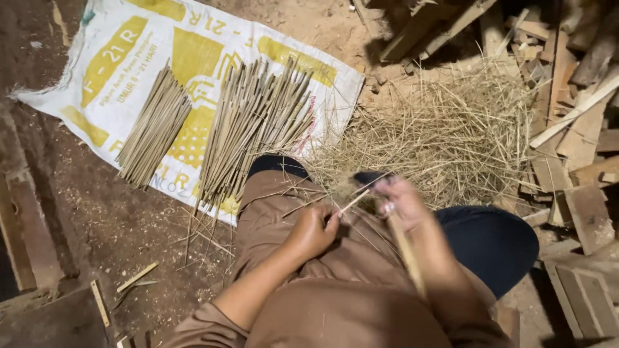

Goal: Stripping or cleaning individual reeds using a small handheld scraping tool

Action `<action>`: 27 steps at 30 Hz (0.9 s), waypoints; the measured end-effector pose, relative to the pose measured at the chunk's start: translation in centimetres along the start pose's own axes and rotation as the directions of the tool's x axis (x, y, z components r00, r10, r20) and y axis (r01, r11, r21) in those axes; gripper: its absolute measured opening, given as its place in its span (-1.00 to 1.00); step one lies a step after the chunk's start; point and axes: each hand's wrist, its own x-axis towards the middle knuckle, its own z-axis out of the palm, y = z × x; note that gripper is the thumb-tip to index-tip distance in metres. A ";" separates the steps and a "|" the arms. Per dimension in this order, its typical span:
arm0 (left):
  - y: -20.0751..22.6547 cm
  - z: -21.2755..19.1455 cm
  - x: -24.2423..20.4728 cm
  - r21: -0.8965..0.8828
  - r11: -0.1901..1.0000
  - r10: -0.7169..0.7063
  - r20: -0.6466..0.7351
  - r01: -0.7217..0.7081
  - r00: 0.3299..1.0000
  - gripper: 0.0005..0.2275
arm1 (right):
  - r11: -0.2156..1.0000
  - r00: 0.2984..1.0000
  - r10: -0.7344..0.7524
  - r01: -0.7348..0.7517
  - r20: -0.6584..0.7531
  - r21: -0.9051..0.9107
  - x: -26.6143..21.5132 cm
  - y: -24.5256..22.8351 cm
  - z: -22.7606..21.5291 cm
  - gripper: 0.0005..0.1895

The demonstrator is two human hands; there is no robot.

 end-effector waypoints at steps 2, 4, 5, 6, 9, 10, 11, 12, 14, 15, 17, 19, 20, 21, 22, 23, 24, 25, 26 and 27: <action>1.8 -1.9 -0.3 -0.134 0.977 0.166 0.002 -0.164 0.986 -0.86 | 0.986 0.984 -0.130 0.141 -0.120 0.089 1.4 -3.0 -5.4 -0.86; 0.1 -2.4 1.1 -0.149 0.942 0.292 -0.084 -0.301 0.953 -0.81 | 0.967 0.986 -0.159 0.164 -0.043 0.193 -1.8 -6.1 -3.0 -0.92; -0.7 -2.7 1.8 -0.160 0.887 0.409 -0.165 -0.433 0.898 -0.75 | 0.939 0.981 -0.192 0.177 0.022 0.296 -3.4 -7.6 -1.8 -0.95; 0.3 -4.0 2.4 -0.162 0.893 0.394 -0.171 -0.420 0.903 -0.75 | 0.943 0.984 -0.176 0.161 0.024 0.292 -3.2 -6.4 -1.9 -0.95; 1.2 -6.8 3.8 -0.135 0.847 0.359 -0.569 -0.515 0.740 -0.65 | 0.920 0.993 -0.046 -0.001 0.111 0.392 -2.5 -3.3 -1.2 -0.73; 0.4 -6.8 3.8 -0.209 0.869 0.216 -0.654 -0.448 0.725 -0.68 | 0.927 0.991 -0.087 0.044 0.098 0.372 -2.1 -2.6 -0.5 -0.81; -0.5 -6.7 3.9 -0.291 0.875 0.065 -0.720 -0.386 0.691 -0.68 | 0.932 0.988 -0.128 0.089 0.087 0.352 -1.7 -1.9 0.1 -0.87; -2.1 -6.3 3.2 -0.292 0.875 0.061 -0.723 -0.385 0.688 -0.68 | 0.933 0.988 -0.124 0.086 0.089 0.348 -1.5 -1.4 -0.7 -0.87; -5.3 -6.1 2.3 0.111 0.923 0.353 -0.627 -0.368 0.694 -0.78 | 0.907 0.982 -0.114 0.042 0.149 0.420 -0.6 -0.5 -1.8 -0.84; -6.0 -6.0 1.7 0.117 0.921 0.358 -0.628 -0.372 0.690 -0.78 | 0.906 0.981 -0.119 0.044 0.154 0.420 -0.6 -0.8 -1.9 -0.84; -7.4 -5.8 0.5 0.261 0.929 0.367 -0.565 -0.262 0.739 -0.82 | 0.907 0.977 -0.137 0.058 0.161 0.418 -0.4 -1.3 -2.0 -0.83; -4.1 -6.2 0.8 0.259 0.923 0.386 -0.616 -0.286 0.687 -0.84 | 0.897 0.974 -0.090 -0.012 0.209 0.442 0.0 -1.2 -0.8 -0.73; -2.5 -6.5 1.2 0.267 0.910 0.411 -0.668 -0.317 0.620 -0.85 | 0.885 0.963 -0.056 -0.075 0.265 0.459 0.4 -1.3 -0.1 -0.57; -1.0 -5.3 0.7 0.265 0.912 0.407 -0.670 -0.313 0.621 -0.85 | 0.886 0.963 -0.051 -0.079 0.264 0.458 -1.5 -1.9 3.0 -0.57; 0.6 -4.3 0.9 -0.124 0.925 0.190 -0.667 -0.359 0.720 -0.90 | 0.926 0.973 0.003 -0.090 0.232 0.366 -3.1 -2.8 6.2 -0.52; 2.1 -3.2 1.0 -0.495 0.801 -0.006 -0.571 -0.338 0.821 -0.94 | 0.956 0.980 0.053 -0.106 0.193 0.272 -4.7 -3.8 9.4 -0.47; 2.1 -2.4 0.5 -0.497 0.799 -0.001 -0.564 -0.338 0.826 -0.94 | 0.956 0.981 0.047 -0.099 0.187 0.277 -4.7 -3.5 10.0 -0.47; 2.0 -1.5 0.0 -0.624 0.727 -0.077 -0.487 -0.285 0.870 -0.92 | 0.969 0.986 -0.015 -0.027 0.164 0.247 -4.6 -3.3 10.5 -0.69; 2.0 -0.5 -0.4 -0.738 0.639 -0.139 -0.390 -0.218 0.910 -0.91 | 0.975 0.987 -0.081 0.050 0.136 0.218 -4.6 -3.2 10.9 -0.90; 2.2 -1.5 -0.8 -0.741 0.637 -0.130 -0.376 -0.213 0.917 -0.91 | 0.972 0.988 -0.092 0.062 0.123 0.226 -3.3 -2.6 7.9 -0.90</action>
